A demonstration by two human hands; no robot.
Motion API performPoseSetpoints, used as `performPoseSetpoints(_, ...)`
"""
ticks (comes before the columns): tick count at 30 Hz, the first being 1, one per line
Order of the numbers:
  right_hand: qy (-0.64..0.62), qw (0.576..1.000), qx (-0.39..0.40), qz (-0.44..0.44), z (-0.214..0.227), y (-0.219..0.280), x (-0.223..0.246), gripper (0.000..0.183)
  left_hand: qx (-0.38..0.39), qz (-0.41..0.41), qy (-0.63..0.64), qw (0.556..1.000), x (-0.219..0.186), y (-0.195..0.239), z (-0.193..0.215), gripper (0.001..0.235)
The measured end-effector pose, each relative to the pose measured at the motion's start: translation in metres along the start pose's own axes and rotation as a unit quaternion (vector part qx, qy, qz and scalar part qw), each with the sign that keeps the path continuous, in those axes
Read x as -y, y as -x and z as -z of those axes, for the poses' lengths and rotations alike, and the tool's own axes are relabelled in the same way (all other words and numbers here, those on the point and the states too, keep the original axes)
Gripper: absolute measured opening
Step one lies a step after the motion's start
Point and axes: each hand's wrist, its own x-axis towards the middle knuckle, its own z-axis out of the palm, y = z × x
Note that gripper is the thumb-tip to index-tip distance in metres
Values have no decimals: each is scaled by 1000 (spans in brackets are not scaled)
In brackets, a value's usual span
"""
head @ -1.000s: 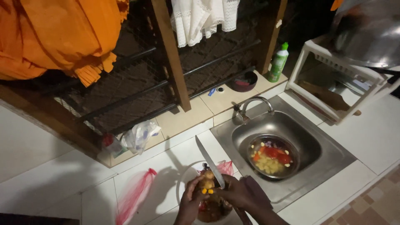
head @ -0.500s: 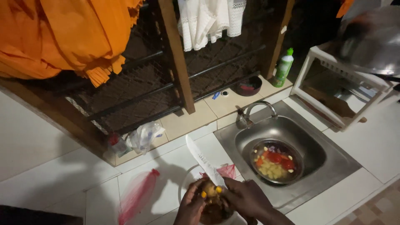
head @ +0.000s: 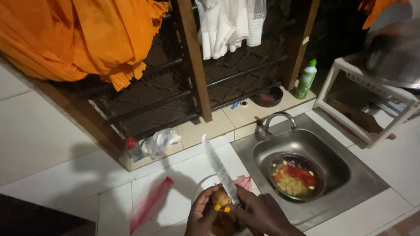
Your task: The person peels a yellow root vegetable using a knife over a white plate. The person holds the vegetable in the left hand and uses the knife in the right hand to remove the skin, dropping the peels onto the plate.
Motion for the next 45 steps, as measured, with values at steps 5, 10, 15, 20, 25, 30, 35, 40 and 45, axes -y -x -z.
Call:
performPoseSetpoints(5, -40, 999, 19, -32, 13, 20, 21, 60, -67, 34, 42, 996, -2, 5, -16, 66)
performPoseSetpoints(10, 20, 998, -44, 29, -27, -20, -33, 33, -69, -81, -68, 992, 45, -10, 21, 54)
performPoseSetpoints(15, -2, 998, -60, -11, -25, -22, -31, 30, -142, -83, -23, 986, 40, -6, -4, 48)
performPoseSetpoints(20, -61, 997, 8, -46, 7, 13, 10, 27, -107, -138, -125, 977, 51, -11, 15, 44)
performPoseSetpoints(25, -32, 999, -3, -39, -3, 4, 4, 32, -138, -135, -127, 973, 54, -12, 15, 45)
performPoseSetpoints(30, 1, 999, -7, -52, -11, -2, -1, 37, -105, -35, -169, 979, 23, -4, 15, 40)
performPoseSetpoints(35, -43, 997, -19, -66, -37, -36, -42, 49, 87, 40, 7, 995, 50, -12, 66, 82)
performPoseSetpoints(40, 37, 999, -2, -2, -25, -26, -24, 32, 93, -11, -72, 993, 27, -5, 45, 75)
performPoseSetpoints(45, 64, 998, -6, 5, -30, -26, -23, 43, 89, -96, -91, 987, 28, -5, 33, 72)
